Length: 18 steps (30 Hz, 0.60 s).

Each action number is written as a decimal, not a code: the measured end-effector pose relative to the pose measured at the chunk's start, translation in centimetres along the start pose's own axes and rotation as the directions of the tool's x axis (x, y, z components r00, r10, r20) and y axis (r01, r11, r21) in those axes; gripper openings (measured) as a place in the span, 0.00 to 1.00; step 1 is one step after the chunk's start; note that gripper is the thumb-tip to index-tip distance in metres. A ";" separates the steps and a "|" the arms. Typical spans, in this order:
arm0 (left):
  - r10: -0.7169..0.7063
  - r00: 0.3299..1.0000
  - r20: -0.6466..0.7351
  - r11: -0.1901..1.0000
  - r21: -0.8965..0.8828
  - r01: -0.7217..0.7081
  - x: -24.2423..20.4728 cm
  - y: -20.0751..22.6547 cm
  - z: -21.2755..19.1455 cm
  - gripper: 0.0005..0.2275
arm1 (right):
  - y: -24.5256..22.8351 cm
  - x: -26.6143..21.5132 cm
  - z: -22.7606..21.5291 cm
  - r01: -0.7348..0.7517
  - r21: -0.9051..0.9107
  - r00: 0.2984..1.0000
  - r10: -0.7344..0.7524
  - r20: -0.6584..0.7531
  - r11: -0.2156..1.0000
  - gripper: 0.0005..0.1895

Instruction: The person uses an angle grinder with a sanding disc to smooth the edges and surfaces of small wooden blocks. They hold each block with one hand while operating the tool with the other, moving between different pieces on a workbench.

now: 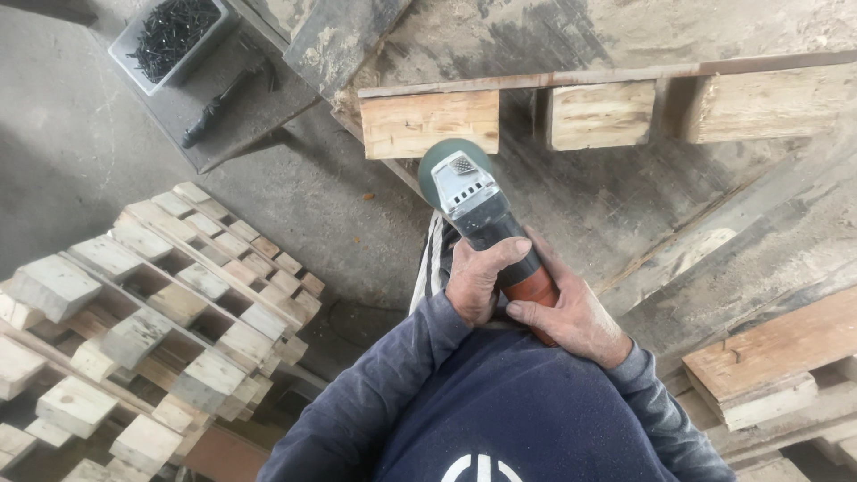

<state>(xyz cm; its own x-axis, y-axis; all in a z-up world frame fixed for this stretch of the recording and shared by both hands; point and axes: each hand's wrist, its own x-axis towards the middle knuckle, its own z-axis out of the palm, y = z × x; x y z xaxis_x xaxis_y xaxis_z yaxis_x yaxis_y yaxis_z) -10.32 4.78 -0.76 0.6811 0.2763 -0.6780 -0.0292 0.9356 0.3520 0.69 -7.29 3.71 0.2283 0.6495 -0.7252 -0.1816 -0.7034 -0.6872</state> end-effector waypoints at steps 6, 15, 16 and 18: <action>0.070 0.998 -0.004 0.994 0.089 -0.069 0.2 -0.4 0.7 0.20 | 0.3 -0.5 -0.5 0.075 0.050 0.997 -0.075 -0.011 0.996 0.54; 0.096 0.991 0.087 0.990 0.099 -0.105 2.6 1.0 3.6 0.15 | -1.8 -0.1 -2.6 -0.089 0.077 0.988 0.098 -0.116 0.993 0.57; 0.070 0.996 0.062 0.993 0.090 -0.075 2.7 1.1 3.7 0.15 | -1.9 0.0 -2.7 -0.070 0.065 0.991 0.077 -0.113 0.995 0.57; 0.057 0.997 0.046 0.995 0.078 -0.061 3.0 1.1 3.7 0.15 | -2.0 0.1 -2.7 -0.031 0.042 0.993 0.036 -0.116 0.999 0.57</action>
<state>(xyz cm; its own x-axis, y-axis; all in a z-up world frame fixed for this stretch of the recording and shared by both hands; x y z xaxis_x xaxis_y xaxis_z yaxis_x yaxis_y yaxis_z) -5.64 5.85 0.01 0.7113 0.3192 -0.6262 -0.0138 0.8971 0.4416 3.64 -6.61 5.12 0.3312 0.5861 -0.7394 -0.2284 -0.7105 -0.6655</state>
